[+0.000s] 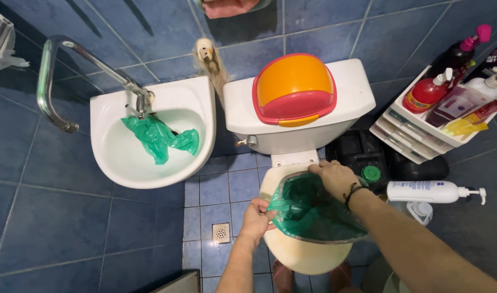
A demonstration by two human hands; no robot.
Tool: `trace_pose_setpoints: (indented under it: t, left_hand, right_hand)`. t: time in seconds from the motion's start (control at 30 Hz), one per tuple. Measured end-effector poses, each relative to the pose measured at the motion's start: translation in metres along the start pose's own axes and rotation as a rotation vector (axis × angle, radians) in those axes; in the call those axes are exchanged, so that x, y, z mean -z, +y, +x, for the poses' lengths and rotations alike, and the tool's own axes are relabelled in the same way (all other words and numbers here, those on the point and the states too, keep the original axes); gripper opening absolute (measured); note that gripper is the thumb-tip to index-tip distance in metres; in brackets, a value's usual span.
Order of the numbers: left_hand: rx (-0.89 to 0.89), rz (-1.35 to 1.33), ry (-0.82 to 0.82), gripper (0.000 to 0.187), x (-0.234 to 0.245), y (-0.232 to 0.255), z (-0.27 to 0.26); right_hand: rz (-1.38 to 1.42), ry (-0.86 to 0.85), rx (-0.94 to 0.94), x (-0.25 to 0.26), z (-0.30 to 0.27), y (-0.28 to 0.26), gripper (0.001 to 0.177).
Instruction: The person lines a small pink and white trash bin with a green plastic bag. They unfold the bag, place it inside the bin, and adjust the edges to fit properly before closing the bin lid.
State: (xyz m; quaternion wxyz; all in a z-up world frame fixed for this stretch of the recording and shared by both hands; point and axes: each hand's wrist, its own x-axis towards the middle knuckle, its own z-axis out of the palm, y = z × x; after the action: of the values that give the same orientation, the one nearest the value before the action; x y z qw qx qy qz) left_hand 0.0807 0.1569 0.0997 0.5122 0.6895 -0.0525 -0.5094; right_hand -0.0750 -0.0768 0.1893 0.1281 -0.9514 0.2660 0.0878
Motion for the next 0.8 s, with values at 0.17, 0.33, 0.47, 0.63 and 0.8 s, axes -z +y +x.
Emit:
trace_pose_setpoints:
  t: [0.17,0.33,0.47,0.63,0.8]
  left_hand:
    - [-0.059,0.526,0.306,0.039,-0.001,0.015,-0.008]
    - [-0.168,0.647,0.411,0.036,-0.004,0.024,-0.011]
    - [-0.258,0.6,0.511,0.043,-0.011,0.023,-0.014]
    - [-0.295,0.652,0.485,0.028,-0.003,0.0,0.0]
    - [0.144,-0.355,0.298,0.025,0.014,-0.009,0.008]
  right_hand:
    - [-0.019,-0.044,-0.056,0.003,0.004,-0.012,0.042]
    - [-0.019,0.001,-0.048,-0.006,0.008,-0.011,0.046]
    - [-0.016,0.055,-0.051,-0.014,0.01,-0.011,0.048]
    - [0.006,0.02,-0.068,-0.014,0.006,-0.009,0.043]
    - [-0.01,0.015,-0.08,-0.007,0.006,-0.015,0.043]
